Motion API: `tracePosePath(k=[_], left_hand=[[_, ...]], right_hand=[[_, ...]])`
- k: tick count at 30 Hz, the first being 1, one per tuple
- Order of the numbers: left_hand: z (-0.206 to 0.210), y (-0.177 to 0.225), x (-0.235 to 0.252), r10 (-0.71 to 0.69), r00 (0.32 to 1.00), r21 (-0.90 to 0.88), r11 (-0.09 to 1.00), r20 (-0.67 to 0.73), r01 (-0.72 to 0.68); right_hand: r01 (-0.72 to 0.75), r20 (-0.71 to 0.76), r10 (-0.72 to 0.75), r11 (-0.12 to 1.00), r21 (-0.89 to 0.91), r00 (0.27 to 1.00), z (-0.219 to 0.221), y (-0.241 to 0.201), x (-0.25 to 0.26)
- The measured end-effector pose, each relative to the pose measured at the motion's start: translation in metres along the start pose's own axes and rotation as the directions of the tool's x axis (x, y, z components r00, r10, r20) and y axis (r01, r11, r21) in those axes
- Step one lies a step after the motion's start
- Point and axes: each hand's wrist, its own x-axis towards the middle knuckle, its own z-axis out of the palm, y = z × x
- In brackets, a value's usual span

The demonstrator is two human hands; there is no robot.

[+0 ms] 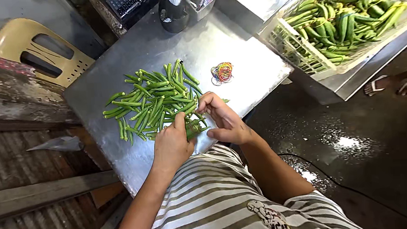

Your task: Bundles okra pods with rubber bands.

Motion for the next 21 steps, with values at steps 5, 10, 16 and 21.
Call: tracePosePath(k=[5, 10, 16, 21], left_hand=[[0.006, -0.004, 0.004, 0.062, 0.998, -0.212, 0.976, 0.030, -0.054], [0.010, -0.016, 0.009, 0.110, 0.982, -0.614, 0.768, -0.152, -0.181], [0.003, -0.058, 0.004, -0.015, 0.984, -0.655, 0.748, -0.180, -0.108], [0.008, -0.079, -0.011, -0.100, 0.988, -0.629, 0.778, -0.118, 0.003]], right_hand=[[-0.113, 0.155, 0.130, 0.987, -0.112, 0.979, 0.000, 0.003, -0.005], [-0.267, -0.010, 0.267, 0.964, -0.006, 0.964, -0.056, -0.009, -0.010], [-0.129, -0.789, 0.121, 0.990, 0.052, 0.603, -0.212, -0.024, -0.034], [-0.427, -0.936, 0.189, 0.903, 0.047, 0.297, -0.266, -0.014, -0.055]])
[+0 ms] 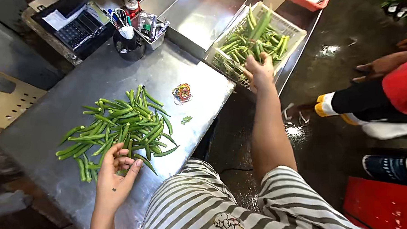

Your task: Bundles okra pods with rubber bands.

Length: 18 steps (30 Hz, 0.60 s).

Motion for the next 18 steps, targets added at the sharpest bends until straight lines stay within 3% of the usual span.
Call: tracePosePath(k=[2, 4, 7, 10, 14, 18], left_hand=[[0.003, -0.004, -0.002, -0.021, 1.000, -0.003, 1.000, -0.004, 0.021], [0.006, -0.006, -0.006, -0.051, 0.998, 0.010, 0.999, 0.032, 0.051], [0.008, -0.003, -0.005, -0.067, 0.987, 0.120, 0.992, 0.147, 0.049], [0.005, 0.001, -0.001, -0.114, 0.958, 0.253, 0.966, 0.261, 0.046], [0.003, -0.003, -0.001, -0.144, 0.945, 0.280, 0.958, 0.294, 0.059], [0.000, -0.010, -0.002, -0.185, 0.928, 0.302, 0.950, 0.323, 0.084]], right_hand=[[-0.020, 0.113, 0.034, 0.993, -0.117, 0.993, 0.017, 0.008, -0.019], [-0.024, 0.321, 0.083, 0.983, -0.184, 0.944, 0.043, 0.025, -0.050], [0.069, 0.635, 0.146, 0.951, -0.301, 0.759, 0.092, 0.051, -0.101], [0.245, 0.779, 0.141, 0.902, -0.355, 0.611, 0.142, 0.073, -0.129], [0.496, 0.753, 0.036, 0.733, -0.467, 0.657, 0.198, 0.083, -0.137], [0.525, 0.702, 0.093, 0.597, -0.607, 0.706, 0.238, 0.088, -0.128]])
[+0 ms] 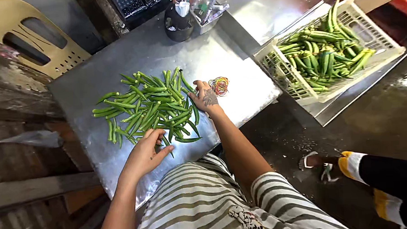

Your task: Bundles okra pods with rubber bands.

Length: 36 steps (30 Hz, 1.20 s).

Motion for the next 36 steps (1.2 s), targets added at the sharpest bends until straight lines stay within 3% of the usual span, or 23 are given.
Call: tracePosePath(k=[4, 8, 12, 16, 19, 24, 26, 28, 29, 30, 32, 34, 36], left_hand=[[-0.004, -0.010, 0.001, -0.109, 0.993, 0.084, 0.990, -0.042, 0.112], [-0.005, -0.029, 0.004, -0.340, 0.920, 0.208, 0.902, -0.196, 0.378], [0.000, -0.046, 0.011, -0.506, 0.850, 0.210, 0.824, -0.146, 0.527], [0.019, -0.044, 0.024, -0.503, 0.843, 0.201, 0.821, -0.188, 0.535], [0.017, -0.040, 0.027, -0.528, 0.837, 0.197, 0.813, -0.145, 0.548], [0.010, -0.033, 0.032, -0.495, 0.862, 0.266, 0.820, -0.112, 0.506], [0.010, -0.030, 0.034, -0.396, 0.902, 0.154, 0.894, -0.170, 0.421], [0.009, -0.027, 0.036, -0.318, 0.920, -0.138, 0.946, -0.227, 0.293], [0.010, -0.022, 0.035, -0.333, 0.922, -0.338, 0.906, -0.195, 0.256], [0.010, -0.016, 0.035, -0.363, 0.925, -0.555, 0.796, -0.116, 0.243], [0.011, -0.009, 0.041, -0.376, 0.924, -0.886, 0.401, 0.073, 0.233], [0.012, -0.008, 0.050, -0.438, 0.887, -0.979, 0.065, 0.145, 0.192], [0.011, -0.009, 0.059, -0.550, 0.830, -0.996, -0.049, 0.095, 0.081]], right_hand=[[0.022, 0.047, -0.019, 0.996, -0.082, 0.999, 0.008, -0.003, 0.008], [0.041, 0.013, -0.040, 0.998, -0.049, 0.999, 0.008, 0.004, 0.003], [0.050, -0.002, -0.050, 0.998, -0.031, 0.999, 0.011, 0.003, -0.009], [0.071, -0.049, -0.073, 0.996, -0.051, 0.996, 0.013, -0.008, -0.035], [0.265, -0.206, -0.269, 0.963, -0.049, 0.941, 0.015, -0.027, -0.047], [0.513, -0.088, -0.540, 0.831, -0.214, 0.837, 0.046, -0.054, -0.045], [0.521, -0.174, -0.558, 0.825, -0.219, 0.811, 0.050, -0.054, -0.046], [0.518, -0.298, -0.531, 0.846, -0.127, 0.794, 0.042, -0.063, -0.054], [0.521, -0.348, -0.512, 0.850, -0.075, 0.785, 0.037, -0.069, -0.064], [0.533, -0.380, -0.502, 0.846, -0.028, 0.777, 0.033, -0.074, -0.075], [0.618, -0.348, -0.564, 0.784, 0.059, 0.749, 0.027, -0.082, -0.092], [0.712, -0.164, -0.694, 0.677, 0.184, 0.701, 0.025, -0.080, -0.099], [0.721, -0.055, -0.739, 0.635, 0.278, 0.672, 0.026, -0.073, -0.092]])
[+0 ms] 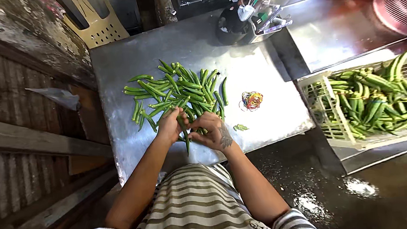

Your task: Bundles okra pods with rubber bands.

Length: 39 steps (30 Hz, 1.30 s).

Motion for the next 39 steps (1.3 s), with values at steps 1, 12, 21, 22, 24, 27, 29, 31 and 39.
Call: tracePosePath(k=[1, 12, 21, 22, 24, 27, 29, 31, 39], left_hand=[[0.000, 0.002, 0.002, 0.046, 0.999, -0.025, 0.999, -0.020, -0.046], [-0.070, 0.008, -0.020, 0.294, 0.952, 0.123, 0.951, -0.087, -0.283], [-0.107, 0.000, -0.029, 0.318, 0.948, 0.401, 0.868, 0.002, -0.292], [-0.102, 0.000, -0.027, 0.290, 0.956, 0.479, 0.834, 0.044, -0.275], [-0.083, 0.004, -0.026, 0.243, 0.965, 0.640, 0.727, 0.096, -0.247], [-0.055, 0.012, -0.024, 0.253, 0.953, 0.664, 0.686, 0.167, -0.298], [-0.042, 0.019, -0.025, 0.231, 0.943, 0.391, 0.866, 0.239, -0.311], [-0.035, 0.023, -0.022, 0.193, 0.955, 0.051, 0.977, 0.223, -0.209], [-0.110, 0.014, -0.008, 0.372, 0.912, -0.049, 0.921, -0.172, -0.385]], right_hand=[[-0.028, -0.001, 0.028, 0.999, 0.018, 1.000, -0.004, 0.006, 0.003], [-0.441, 0.216, 0.616, 0.727, -0.526, 0.758, -0.009, 0.105, 0.181], [-0.439, 0.201, 0.443, 0.896, -0.065, 0.874, -0.057, 0.072, 0.166], [-0.431, 0.148, 0.427, 0.902, -0.001, 0.892, -0.066, 0.066, 0.159], [-0.384, 0.016, 0.385, 0.914, 0.129, 0.923, -0.078, 0.045, 0.140], [-0.275, -0.102, 0.324, 0.902, 0.332, 0.941, -0.068, 0.012, 0.111], [-0.190, -0.048, 0.223, 0.910, 0.370, 0.974, -0.036, -0.005, 0.089], [-0.121, 0.157, 0.070, 0.931, 0.345, 0.985, -0.005, -0.013, 0.071], [-0.264, 0.243, 0.248, 0.964, 0.035, 0.938, 0.015, -0.011, 0.130]])
